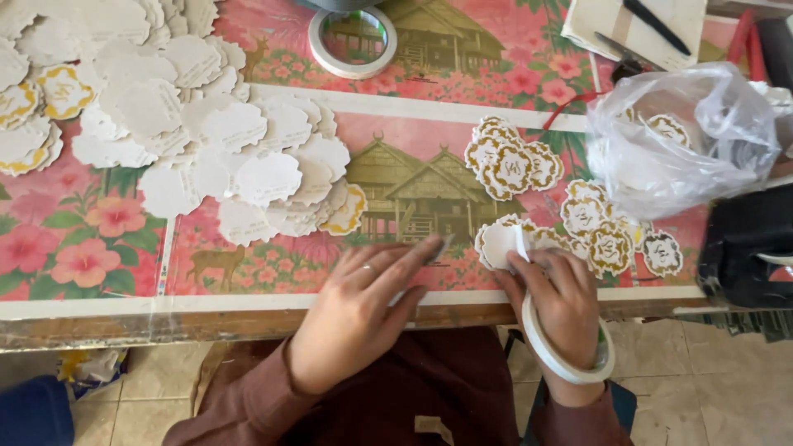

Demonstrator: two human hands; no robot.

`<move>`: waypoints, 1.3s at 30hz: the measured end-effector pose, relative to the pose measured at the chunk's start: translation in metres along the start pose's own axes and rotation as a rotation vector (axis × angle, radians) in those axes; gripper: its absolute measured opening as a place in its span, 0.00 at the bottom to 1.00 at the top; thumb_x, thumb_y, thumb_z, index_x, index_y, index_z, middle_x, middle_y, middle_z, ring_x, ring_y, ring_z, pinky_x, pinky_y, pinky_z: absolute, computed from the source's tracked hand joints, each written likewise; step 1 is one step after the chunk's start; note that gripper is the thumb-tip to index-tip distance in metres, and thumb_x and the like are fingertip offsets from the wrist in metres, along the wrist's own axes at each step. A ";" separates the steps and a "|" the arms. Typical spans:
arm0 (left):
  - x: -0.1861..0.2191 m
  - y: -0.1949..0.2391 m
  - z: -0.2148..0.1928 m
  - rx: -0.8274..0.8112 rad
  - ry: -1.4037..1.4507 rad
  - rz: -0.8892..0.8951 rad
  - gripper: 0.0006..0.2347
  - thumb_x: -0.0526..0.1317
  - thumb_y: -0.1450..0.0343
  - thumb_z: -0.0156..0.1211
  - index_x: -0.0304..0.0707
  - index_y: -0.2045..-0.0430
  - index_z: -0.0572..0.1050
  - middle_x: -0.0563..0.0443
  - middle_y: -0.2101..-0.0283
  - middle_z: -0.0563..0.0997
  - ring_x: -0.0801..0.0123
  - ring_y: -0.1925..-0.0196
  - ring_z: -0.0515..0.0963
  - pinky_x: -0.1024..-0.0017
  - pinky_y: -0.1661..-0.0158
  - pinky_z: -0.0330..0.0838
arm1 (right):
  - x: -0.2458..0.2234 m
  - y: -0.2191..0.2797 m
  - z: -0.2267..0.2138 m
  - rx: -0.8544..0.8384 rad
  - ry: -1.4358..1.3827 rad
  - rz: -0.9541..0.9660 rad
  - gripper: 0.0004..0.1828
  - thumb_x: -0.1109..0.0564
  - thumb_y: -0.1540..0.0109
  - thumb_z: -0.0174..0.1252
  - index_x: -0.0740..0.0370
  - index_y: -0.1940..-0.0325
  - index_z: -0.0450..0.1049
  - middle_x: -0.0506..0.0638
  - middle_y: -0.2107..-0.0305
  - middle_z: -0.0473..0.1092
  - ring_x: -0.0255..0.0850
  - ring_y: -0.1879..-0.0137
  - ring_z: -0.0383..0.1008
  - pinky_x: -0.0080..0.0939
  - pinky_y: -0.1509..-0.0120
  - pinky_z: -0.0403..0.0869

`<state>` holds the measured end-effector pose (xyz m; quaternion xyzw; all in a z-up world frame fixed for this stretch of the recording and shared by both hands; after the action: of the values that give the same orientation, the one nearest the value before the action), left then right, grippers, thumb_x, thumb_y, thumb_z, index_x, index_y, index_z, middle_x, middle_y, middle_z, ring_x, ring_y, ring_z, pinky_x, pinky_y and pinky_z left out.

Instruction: The person applies a strip of white tape to the back of small, flower-shaped paper cutouts. They pick up each cutout, press the tape onto it, and place the finished item into a pile on the table.

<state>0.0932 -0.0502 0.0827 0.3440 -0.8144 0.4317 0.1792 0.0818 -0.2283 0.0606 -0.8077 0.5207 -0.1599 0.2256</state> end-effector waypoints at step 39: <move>-0.014 -0.033 0.101 -0.229 -0.030 -0.019 0.34 0.44 0.34 0.65 0.45 0.35 0.52 0.45 0.54 0.69 0.53 0.53 0.68 0.61 0.51 0.63 | 0.121 0.075 -0.054 0.464 0.149 0.278 0.16 0.59 0.29 0.53 0.81 0.52 0.77 0.67 0.58 0.69 0.59 0.51 0.66 0.54 0.44 0.67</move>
<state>0.1274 -0.1411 0.0367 0.3355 -0.8575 0.3291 0.2093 0.0471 -0.3761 0.0691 -0.6414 0.5910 -0.3013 0.3855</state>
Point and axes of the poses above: each hand's wrist, its own y-axis away from the middle knuckle, its own z-axis out of the palm, x = y × z, the point moved 10 cm from there along -y, towards the middle knuckle
